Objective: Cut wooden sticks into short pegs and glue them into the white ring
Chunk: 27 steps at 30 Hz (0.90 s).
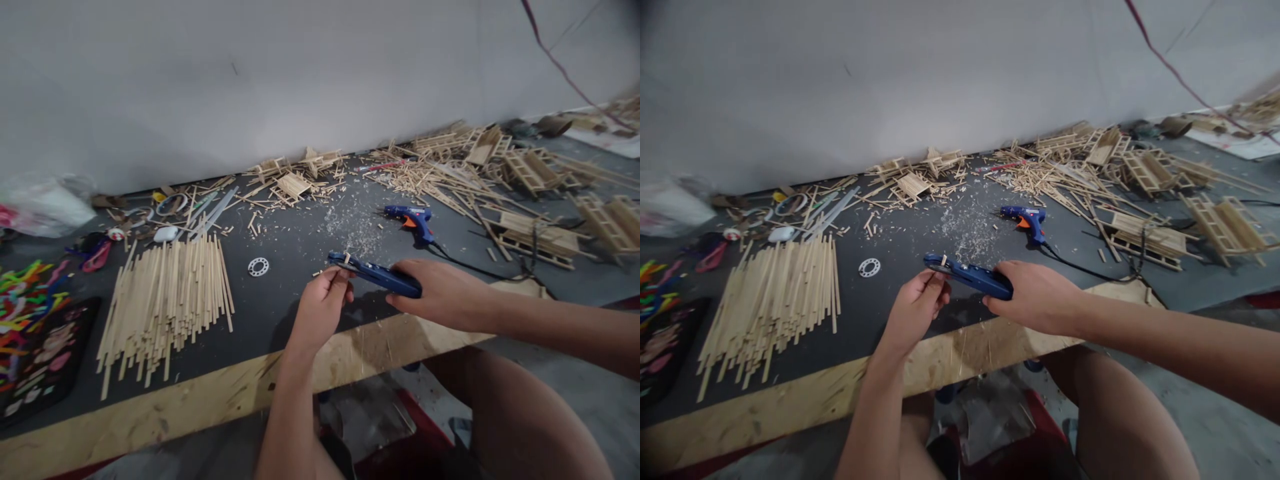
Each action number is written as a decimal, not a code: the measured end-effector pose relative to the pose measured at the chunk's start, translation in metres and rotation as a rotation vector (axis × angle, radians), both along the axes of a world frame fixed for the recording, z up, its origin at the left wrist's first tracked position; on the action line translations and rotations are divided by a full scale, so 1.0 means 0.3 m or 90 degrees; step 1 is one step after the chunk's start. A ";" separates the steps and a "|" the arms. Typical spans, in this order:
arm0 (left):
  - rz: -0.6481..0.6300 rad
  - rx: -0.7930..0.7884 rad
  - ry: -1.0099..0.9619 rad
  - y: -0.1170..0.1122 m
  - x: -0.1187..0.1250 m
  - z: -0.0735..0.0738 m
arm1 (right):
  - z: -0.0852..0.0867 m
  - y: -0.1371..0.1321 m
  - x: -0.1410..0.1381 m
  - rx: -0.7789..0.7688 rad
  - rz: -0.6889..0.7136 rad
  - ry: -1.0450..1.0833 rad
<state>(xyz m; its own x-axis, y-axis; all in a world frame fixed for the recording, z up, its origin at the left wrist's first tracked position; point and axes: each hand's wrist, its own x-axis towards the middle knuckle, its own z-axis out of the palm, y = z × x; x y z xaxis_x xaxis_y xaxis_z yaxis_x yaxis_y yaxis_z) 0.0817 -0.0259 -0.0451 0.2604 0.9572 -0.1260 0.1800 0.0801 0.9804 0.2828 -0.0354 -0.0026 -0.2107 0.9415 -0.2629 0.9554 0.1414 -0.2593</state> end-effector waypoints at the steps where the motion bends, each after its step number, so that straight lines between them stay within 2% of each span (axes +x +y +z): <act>1: -0.001 0.002 0.004 0.000 -0.001 0.000 | 0.000 0.001 -0.001 0.001 0.000 -0.003; 11: 0.003 0.030 0.078 -0.001 -0.008 0.004 | -0.020 0.010 -0.002 0.020 0.014 -0.015; 19: -0.007 0.040 0.128 0.017 -0.001 -0.013 | -0.050 0.029 0.003 -0.035 0.013 -0.019; 27: -0.006 0.008 0.090 0.033 -0.005 -0.025 | -0.064 0.035 0.027 -0.037 0.017 -0.032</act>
